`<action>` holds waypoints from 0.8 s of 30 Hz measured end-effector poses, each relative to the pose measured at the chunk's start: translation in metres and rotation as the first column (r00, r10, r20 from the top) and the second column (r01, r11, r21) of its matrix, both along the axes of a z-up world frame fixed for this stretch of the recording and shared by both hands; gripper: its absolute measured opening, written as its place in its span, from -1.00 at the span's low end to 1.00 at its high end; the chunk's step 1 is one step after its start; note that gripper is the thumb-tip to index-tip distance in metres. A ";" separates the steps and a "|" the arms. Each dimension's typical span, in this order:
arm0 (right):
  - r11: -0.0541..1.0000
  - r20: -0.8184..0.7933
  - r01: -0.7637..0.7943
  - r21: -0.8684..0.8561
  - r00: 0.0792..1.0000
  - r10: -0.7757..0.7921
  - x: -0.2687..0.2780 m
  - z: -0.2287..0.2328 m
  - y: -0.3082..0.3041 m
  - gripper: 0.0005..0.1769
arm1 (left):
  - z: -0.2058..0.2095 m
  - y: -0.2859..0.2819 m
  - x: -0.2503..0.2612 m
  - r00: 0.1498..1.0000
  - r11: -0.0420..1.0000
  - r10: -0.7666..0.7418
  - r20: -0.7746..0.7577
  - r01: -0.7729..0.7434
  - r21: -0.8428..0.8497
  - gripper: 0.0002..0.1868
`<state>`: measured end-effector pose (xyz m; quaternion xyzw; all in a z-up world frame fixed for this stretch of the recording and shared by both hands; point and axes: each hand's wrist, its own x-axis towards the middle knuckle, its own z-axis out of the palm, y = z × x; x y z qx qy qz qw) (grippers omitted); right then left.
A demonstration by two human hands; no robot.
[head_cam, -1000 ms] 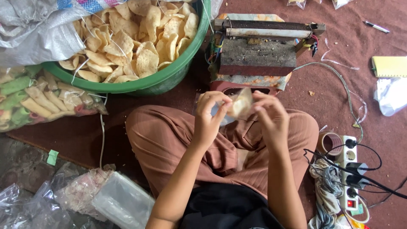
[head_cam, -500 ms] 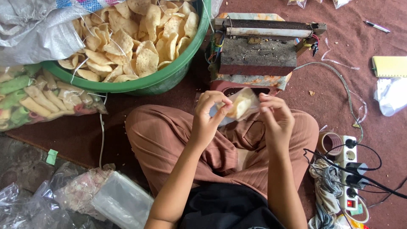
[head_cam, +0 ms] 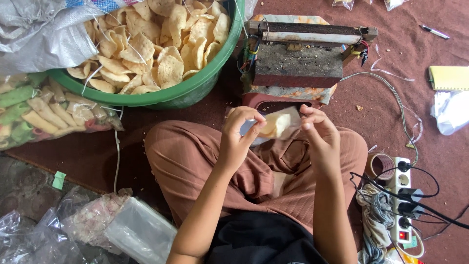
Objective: Manually filling small plastic bags with fried crackers from a large green basin while sitting on the floor.
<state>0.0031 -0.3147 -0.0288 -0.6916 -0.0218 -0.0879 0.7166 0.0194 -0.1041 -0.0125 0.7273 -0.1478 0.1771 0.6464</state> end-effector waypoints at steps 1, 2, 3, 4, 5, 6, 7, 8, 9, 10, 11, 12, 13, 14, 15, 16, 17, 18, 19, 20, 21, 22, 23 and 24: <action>0.991 0.033 -0.047 -0.126 0.998 0.052 0.001 -0.003 -0.001 -0.93 | 0.004 0.000 0.000 1.000 1.000 -0.009 0.008 0.009 0.023 -0.95; 0.964 0.058 -0.090 -0.250 0.992 0.108 0.002 -0.006 0.000 -0.92 | 0.007 0.001 -0.001 1.000 0.999 -0.018 0.016 0.017 0.048 -0.94; 0.964 0.057 -0.091 -0.249 0.992 0.108 0.001 -0.007 0.000 -0.92 | 0.004 0.002 -0.001 1.000 0.999 -0.018 0.015 0.017 0.049 -0.94; 0.988 0.050 -0.048 -0.146 0.997 0.056 0.001 -0.008 0.000 -0.94 | 0.001 0.002 0.000 1.000 0.999 -0.007 0.017 0.006 0.043 -0.95; 0.999 0.038 -0.003 -0.042 0.999 0.005 0.001 -0.009 -0.001 -0.92 | -0.002 0.003 0.001 1.000 0.999 0.005 0.018 -0.005 0.036 -0.95; 0.999 0.038 -0.004 -0.042 0.999 0.006 0.001 -0.010 0.000 -0.92 | -0.004 0.004 0.001 1.000 0.999 0.005 0.018 -0.006 0.036 -0.95; 0.986 0.038 -0.057 -0.158 0.997 0.064 0.000 -0.011 0.001 -0.94 | -0.006 0.005 0.001 1.000 0.999 0.008 0.012 -0.009 0.045 -0.96; 0.956 0.032 -0.106 -0.273 0.992 0.119 0.000 -0.012 0.001 -0.94 | -0.009 0.006 0.002 1.000 0.999 0.009 0.006 -0.010 0.053 -0.96; 0.956 0.033 -0.105 -0.273 0.992 0.119 0.001 -0.005 0.000 -0.94 | -0.006 0.006 0.002 1.000 0.999 0.008 0.008 -0.009 0.054 -0.96; 0.972 0.036 -0.087 -0.220 0.995 0.097 0.000 0.001 0.000 -0.95 | -0.004 0.007 0.001 1.000 0.999 0.007 -0.007 -0.006 0.043 -0.96; 0.984 0.037 -0.068 -0.167 0.996 0.075 -0.001 0.007 -0.001 -0.97 | -0.003 0.007 0.001 1.000 0.999 0.005 -0.021 -0.004 0.033 -0.95; 0.984 0.037 -0.068 -0.166 0.997 0.075 0.001 0.011 -0.002 -0.97 | -0.002 0.007 0.000 1.000 0.999 0.004 -0.022 -0.003 0.034 -0.95; 0.971 0.044 -0.082 -0.225 0.995 0.094 0.002 0.015 -0.003 -0.95 | -0.001 0.007 -0.001 0.999 1.000 -0.005 -0.048 0.006 0.021 -0.95; 0.954 0.049 -0.094 -0.286 0.992 0.112 0.002 0.018 -0.005 -0.93 | -0.001 0.006 -0.002 0.997 1.000 -0.017 -0.074 0.017 0.006 -0.95; 0.954 0.049 -0.091 -0.286 0.993 0.109 0.002 0.018 -0.006 -0.93 | 0.000 0.005 -0.002 0.997 1.000 -0.020 -0.074 0.020 0.005 -0.95; 0.956 0.083 -0.086 -0.281 0.990 0.113 0.005 0.017 -0.007 -0.93 | 0.001 0.004 -0.002 0.997 1.000 -0.020 -0.076 0.020 -0.004 -0.95; 0.958 0.117 -0.081 -0.276 0.986 0.117 0.007 0.017 -0.007 -0.94 | 0.002 0.004 -0.002 0.997 1.000 -0.021 -0.078 0.020 -0.012 -0.95; 0.958 0.116 -0.082 -0.275 0.986 0.118 0.008 0.024 -0.008 -0.94 | -0.004 0.003 -0.001 0.997 1.000 -0.020 -0.079 0.019 -0.011 -0.95; 0.920 0.106 -0.076 -0.385 0.986 0.126 0.009 0.031 -0.008 -0.94 | -0.011 0.002 0.000 0.997 0.999 -0.034 -0.070 0.034 -0.002 -0.96; 0.869 0.095 -0.068 -0.490 0.987 0.131 0.010 0.037 -0.009 -0.91 | -0.018 0.001 0.001 0.997 0.999 -0.050 -0.061 0.050 0.007 -0.96; 0.869 0.095 -0.068 -0.490 0.987 0.131 0.010 0.041 -0.010 -0.91 | -0.014 0.001 0.001 0.997 0.999 -0.050 -0.061 0.050 0.007 -0.96; 0.851 0.152 -0.046 -0.523 0.977 0.147 0.010 0.045 -0.012 -0.92 | -0.010 0.001 0.000 0.996 0.998 -0.066 -0.064 0.067 0.018 -0.97; 0.832 0.208 -0.022 -0.554 0.964 0.164 0.011 0.049 -0.014 -0.92 | -0.006 0.001 -0.001 0.994 0.996 -0.082 -0.067 0.084 0.028 -0.97; 0.833 0.208 -0.020 -0.553 0.965 0.162 0.010 0.055 -0.011 -0.92 | -0.003 0.000 -0.003 0.994 0.996 -0.085 -0.067 0.087 0.029 -0.97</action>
